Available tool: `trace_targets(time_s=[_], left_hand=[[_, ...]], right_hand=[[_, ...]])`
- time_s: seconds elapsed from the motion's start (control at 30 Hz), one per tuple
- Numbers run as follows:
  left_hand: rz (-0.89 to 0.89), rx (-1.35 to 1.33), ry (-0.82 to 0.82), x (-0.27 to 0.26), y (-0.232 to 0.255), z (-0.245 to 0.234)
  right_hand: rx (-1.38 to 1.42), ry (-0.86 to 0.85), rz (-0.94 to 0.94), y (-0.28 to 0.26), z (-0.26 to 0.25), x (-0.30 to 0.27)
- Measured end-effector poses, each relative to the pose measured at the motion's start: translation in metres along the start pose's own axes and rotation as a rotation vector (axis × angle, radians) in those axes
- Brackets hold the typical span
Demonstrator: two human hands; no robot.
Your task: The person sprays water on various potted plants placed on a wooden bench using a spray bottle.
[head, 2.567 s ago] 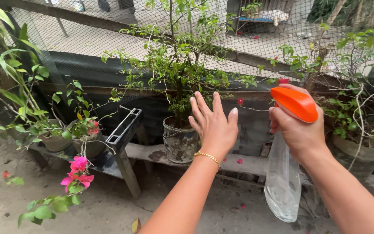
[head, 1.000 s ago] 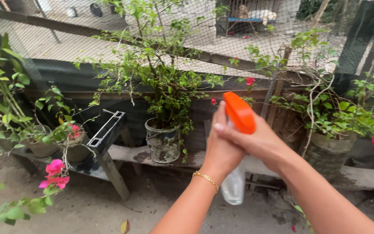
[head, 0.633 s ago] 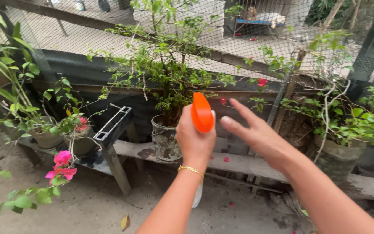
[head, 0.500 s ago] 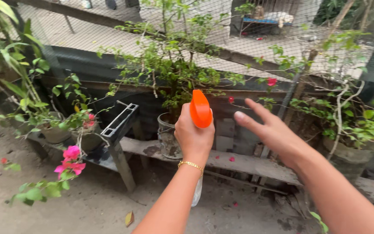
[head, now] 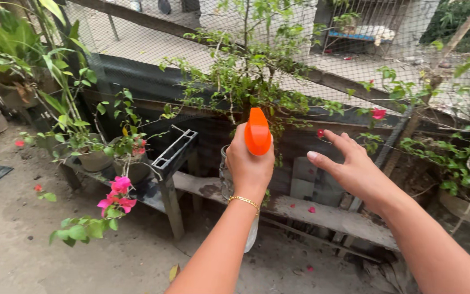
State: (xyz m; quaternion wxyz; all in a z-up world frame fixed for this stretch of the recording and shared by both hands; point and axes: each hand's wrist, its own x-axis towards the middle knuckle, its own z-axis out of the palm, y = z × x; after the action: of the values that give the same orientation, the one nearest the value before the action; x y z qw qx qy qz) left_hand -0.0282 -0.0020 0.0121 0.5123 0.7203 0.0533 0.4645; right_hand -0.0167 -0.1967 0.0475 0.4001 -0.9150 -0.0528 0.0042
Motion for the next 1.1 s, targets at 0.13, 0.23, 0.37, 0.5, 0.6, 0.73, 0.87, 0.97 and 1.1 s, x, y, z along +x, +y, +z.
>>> trace_targets(time_s=[0.13, 0.23, 0.37, 0.5, 0.6, 0.73, 0.87, 0.97, 1.1], left_hand=[[-0.039, 0.061, -0.055, 0.005, -0.008, -0.011], [-0.055, 0.108, -0.110, 0.006, -0.013, -0.022], [-0.116, 0.038, -0.140, 0.010, -0.015, -0.036], [-0.090, 0.005, -0.118, 0.016, -0.016, -0.050], [-0.064, 0.013, -0.100, 0.020, -0.017, -0.055], [-0.076, 0.012, -0.095, 0.023, -0.016, -0.056], [-0.056, 0.033, -0.084, 0.022, -0.013, -0.054], [-0.059, 0.037, -0.051, 0.021, -0.010, -0.051], [-0.043, 0.023, -0.013, 0.024, -0.007, -0.051]], right_hand=[[-0.016, -0.013, 0.015, -0.011, 0.012, 0.000], [-0.005, -0.022, 0.063, -0.017, 0.021, 0.002], [0.000, 0.000, -0.012, -0.019, 0.037, 0.005], [-0.017, -0.005, -0.006, -0.024, 0.050, 0.006], [-0.037, 0.018, -0.063, -0.028, 0.053, 0.005], [-0.023, 0.023, -0.072, -0.030, 0.052, 0.005], [-0.007, 0.007, -0.082, -0.028, 0.053, 0.010], [-0.005, -0.013, -0.117, -0.027, 0.055, 0.018], [0.002, -0.004, -0.152, -0.029, 0.055, 0.033]])
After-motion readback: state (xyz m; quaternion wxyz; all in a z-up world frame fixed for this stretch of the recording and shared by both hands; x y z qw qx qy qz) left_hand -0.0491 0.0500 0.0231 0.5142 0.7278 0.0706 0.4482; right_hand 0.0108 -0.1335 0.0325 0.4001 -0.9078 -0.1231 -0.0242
